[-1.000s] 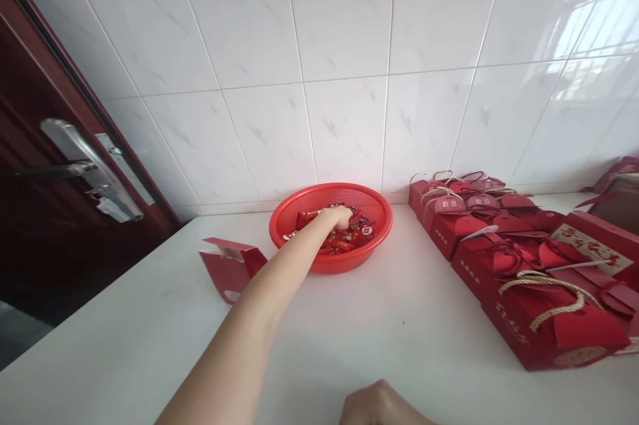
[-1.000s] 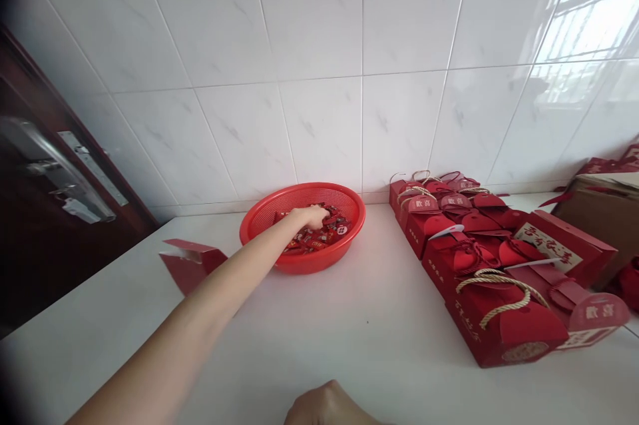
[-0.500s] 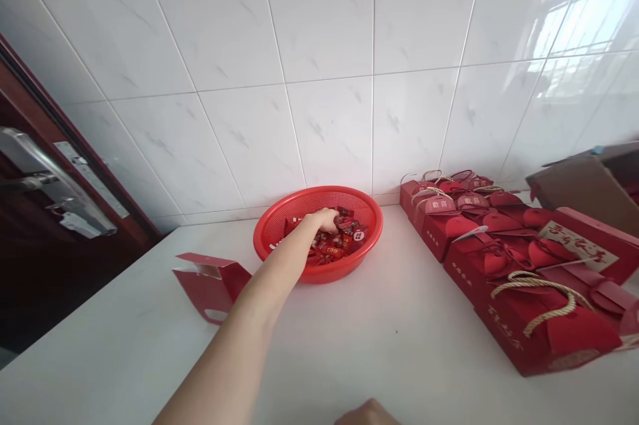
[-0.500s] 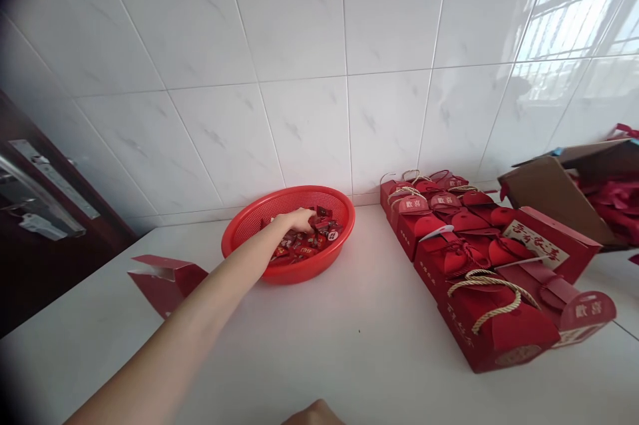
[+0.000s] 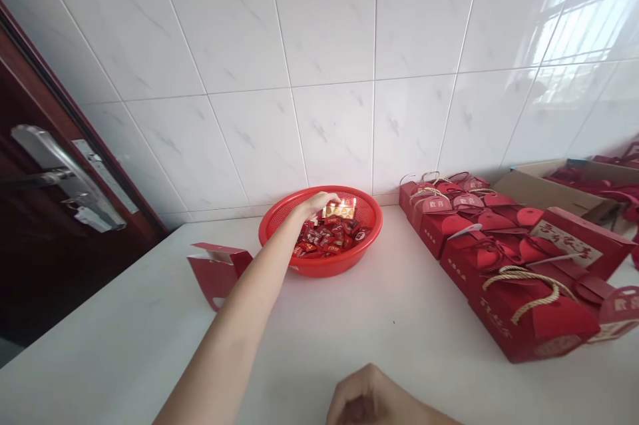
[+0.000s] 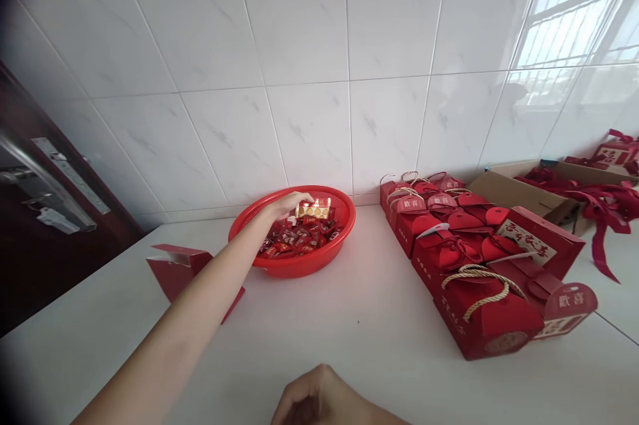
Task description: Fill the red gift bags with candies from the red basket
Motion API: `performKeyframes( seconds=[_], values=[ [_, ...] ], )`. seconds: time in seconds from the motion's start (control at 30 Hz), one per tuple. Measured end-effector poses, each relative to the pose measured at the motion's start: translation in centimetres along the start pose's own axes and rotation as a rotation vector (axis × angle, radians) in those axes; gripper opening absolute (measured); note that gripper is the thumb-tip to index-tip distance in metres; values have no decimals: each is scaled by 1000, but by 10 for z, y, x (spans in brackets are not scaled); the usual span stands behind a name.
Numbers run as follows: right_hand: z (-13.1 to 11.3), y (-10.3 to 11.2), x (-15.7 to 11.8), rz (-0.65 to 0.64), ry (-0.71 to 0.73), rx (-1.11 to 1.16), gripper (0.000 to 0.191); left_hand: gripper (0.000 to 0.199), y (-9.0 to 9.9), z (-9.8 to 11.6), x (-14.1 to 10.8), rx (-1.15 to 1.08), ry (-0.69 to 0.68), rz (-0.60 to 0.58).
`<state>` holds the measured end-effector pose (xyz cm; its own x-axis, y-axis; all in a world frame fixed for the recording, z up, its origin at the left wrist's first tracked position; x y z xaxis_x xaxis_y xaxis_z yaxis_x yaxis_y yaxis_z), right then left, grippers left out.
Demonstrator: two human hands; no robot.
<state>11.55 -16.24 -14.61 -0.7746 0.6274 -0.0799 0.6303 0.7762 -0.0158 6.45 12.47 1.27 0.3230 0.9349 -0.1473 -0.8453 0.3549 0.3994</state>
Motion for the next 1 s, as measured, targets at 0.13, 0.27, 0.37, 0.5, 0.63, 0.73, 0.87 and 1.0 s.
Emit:
performKeyframes(
  seconds=[0.13,0.27,0.37,0.5,0.63,0.73,0.87,1.0],
  values=[
    [-26,18,-3,102,7,146,56,39,-23,22,-37,-168,-117,-37],
    [-52,62,-14,353,147,116,57,46,-63,39,-96,-312,-338,-108],
    [-64,84,-25,502,220,101,53,37,-89,37,-139,-116,-430,-100],
    [-61,92,-30,623,153,6,52,33,-113,17,-171,22,-330,-262],
    [-55,87,-26,613,98,5,54,35,-89,19,-173,142,-326,-188],
    [-57,84,-24,587,121,17,52,33,-56,34,-155,191,-382,-65],
    [-58,75,-18,464,127,46,50,41,-23,24,-102,391,-200,12],
    [-48,65,-13,380,88,66,48,42,-19,1,-50,655,-34,-101]
  ],
)
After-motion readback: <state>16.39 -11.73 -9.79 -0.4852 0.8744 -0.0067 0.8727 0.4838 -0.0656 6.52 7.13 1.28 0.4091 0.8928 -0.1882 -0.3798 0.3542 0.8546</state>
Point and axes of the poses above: each hand's wrist, its own x-axis towards the middle knuckle, its own y-axis out of the back of the hand, z = x × y, the point moved 9 cm from there along x, towards the middle knuckle, and after that the axes turned 12 degrees about -x, right-handed, at the moved point
